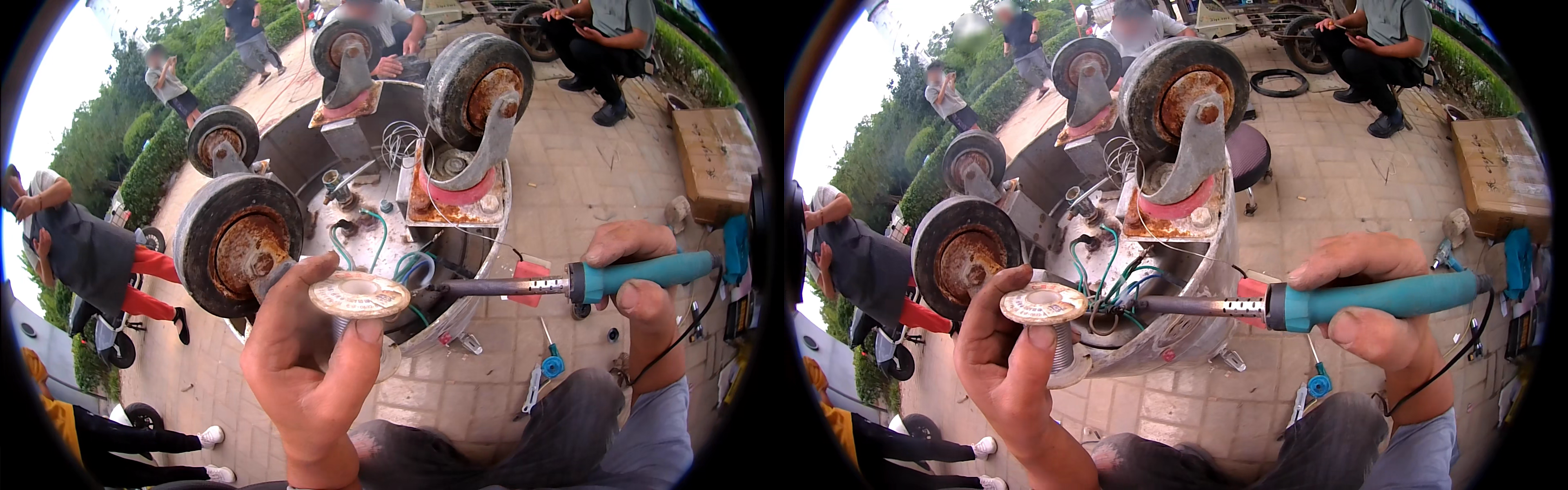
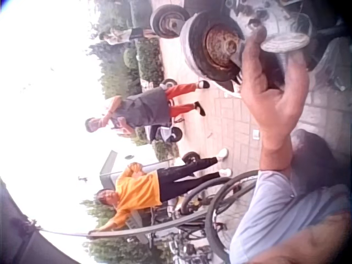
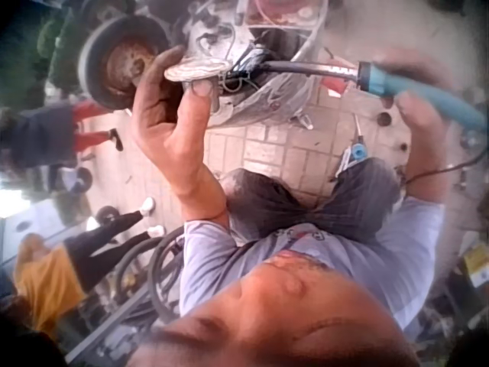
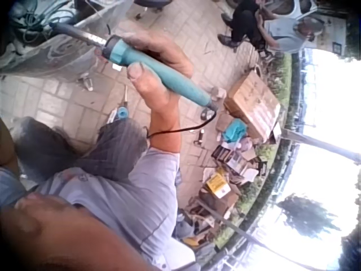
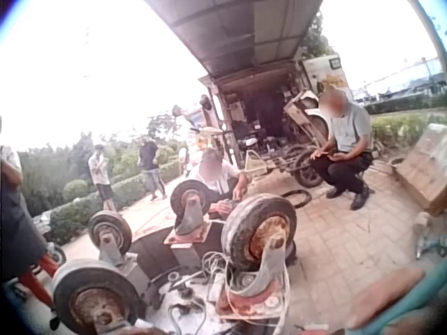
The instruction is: The person solders wires and components on an electric scooter's internal wiring using a soldering iron and solder wire. They also use a utility knife to strip wire insulation and apply heat shrink tubing to connections.
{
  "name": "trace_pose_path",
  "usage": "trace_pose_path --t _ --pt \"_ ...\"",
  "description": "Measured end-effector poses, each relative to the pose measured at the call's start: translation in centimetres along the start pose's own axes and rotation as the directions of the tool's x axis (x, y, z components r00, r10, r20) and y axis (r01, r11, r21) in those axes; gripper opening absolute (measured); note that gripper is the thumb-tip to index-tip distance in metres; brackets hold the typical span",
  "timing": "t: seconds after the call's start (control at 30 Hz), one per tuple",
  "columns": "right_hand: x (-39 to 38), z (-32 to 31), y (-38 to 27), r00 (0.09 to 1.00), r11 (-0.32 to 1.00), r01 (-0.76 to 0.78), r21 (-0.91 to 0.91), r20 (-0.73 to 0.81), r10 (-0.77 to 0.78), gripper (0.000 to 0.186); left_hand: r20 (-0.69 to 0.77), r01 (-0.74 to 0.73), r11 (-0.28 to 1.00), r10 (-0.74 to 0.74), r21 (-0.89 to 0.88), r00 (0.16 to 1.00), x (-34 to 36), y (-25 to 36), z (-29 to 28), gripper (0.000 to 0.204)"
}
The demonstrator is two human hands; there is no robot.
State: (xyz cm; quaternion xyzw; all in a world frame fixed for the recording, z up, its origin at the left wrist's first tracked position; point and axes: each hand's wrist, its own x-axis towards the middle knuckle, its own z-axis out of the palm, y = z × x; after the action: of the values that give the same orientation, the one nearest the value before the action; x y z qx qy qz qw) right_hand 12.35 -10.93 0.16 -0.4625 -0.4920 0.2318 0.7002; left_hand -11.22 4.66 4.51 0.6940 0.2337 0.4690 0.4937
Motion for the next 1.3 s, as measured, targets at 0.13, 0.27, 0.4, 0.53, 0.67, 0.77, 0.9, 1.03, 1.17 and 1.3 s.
trace_pose_path --t 0.13,0.27,0.4,0.53,0.67,0.77,0.9,1.03,1.17,1.3 --pt "-0.3 0.3 -0.1 0.993 0.993 0.113 -0.026 -0.035 -0.114 0.043 0.007 0.010 1.000 -0.009 -0.026 1.000 -0.1 0.0 -0.1 0.046" --pt "0.4 0.6 -0.2 0.983 0.975 0.185 -0.126 0.023 -0.184 0.041 0.013 0.009 1.000 -0.009 -0.022 1.000 -0.1 0.2 0.0 0.046" --pt "0.7 0.9 -0.2 0.981 0.965 0.193 -0.176 0.058 -0.186 0.040 0.017 0.031 0.999 -0.030 -0.025 0.999 -0.1 0.2 -0.2 0.046" --pt "0.8 0.6 -0.1 0.982 0.968 0.187 -0.166 0.063 -0.178 0.039 0.027 0.002 1.000 -0.002 -0.016 1.000 0.0 0.3 -0.3 0.046" --pt "0.8 0.5 0.0 0.983 0.970 0.183 -0.161 0.062 -0.175 0.040 0.021 0.027 1.000 -0.027 -0.004 0.999 0.1 0.6 -0.2 0.046" --pt "0.8 0.5 0.0 0.985 0.975 0.170 -0.145 0.045 -0.165 0.040 0.022 0.054 0.999 -0.054 0.000 0.998 0.0 0.7 -0.2 0.046" --pt "0.7 0.3 0.0 0.989 0.981 0.148 -0.122 0.028 -0.146 0.041 0.018 0.055 0.998 -0.055 0.007 0.998 0.0 0.6 0.0 0.046" --pt "1.2 0.7 0.4 0.982 0.973 0.187 -0.136 0.033 -0.184 0.040 0.010 0.015 1.000 -0.015 -0.006 1.000 0.2 0.2 -0.3 0.046" --pt "0.8 0.2 0.2 0.976 0.968 0.218 -0.127 0.050 -0.213 0.039 0.058 -0.083 0.994 0.078 0.072 0.995 -0.1 -0.4 -0.5 0.045" --pt "1.0 0.5 1.2 0.973 0.966 0.230 -0.117 0.016 -0.230 0.040 0.058 -0.076 0.995 0.072 0.067 0.996 0.1 -0.5 -0.9 0.046"
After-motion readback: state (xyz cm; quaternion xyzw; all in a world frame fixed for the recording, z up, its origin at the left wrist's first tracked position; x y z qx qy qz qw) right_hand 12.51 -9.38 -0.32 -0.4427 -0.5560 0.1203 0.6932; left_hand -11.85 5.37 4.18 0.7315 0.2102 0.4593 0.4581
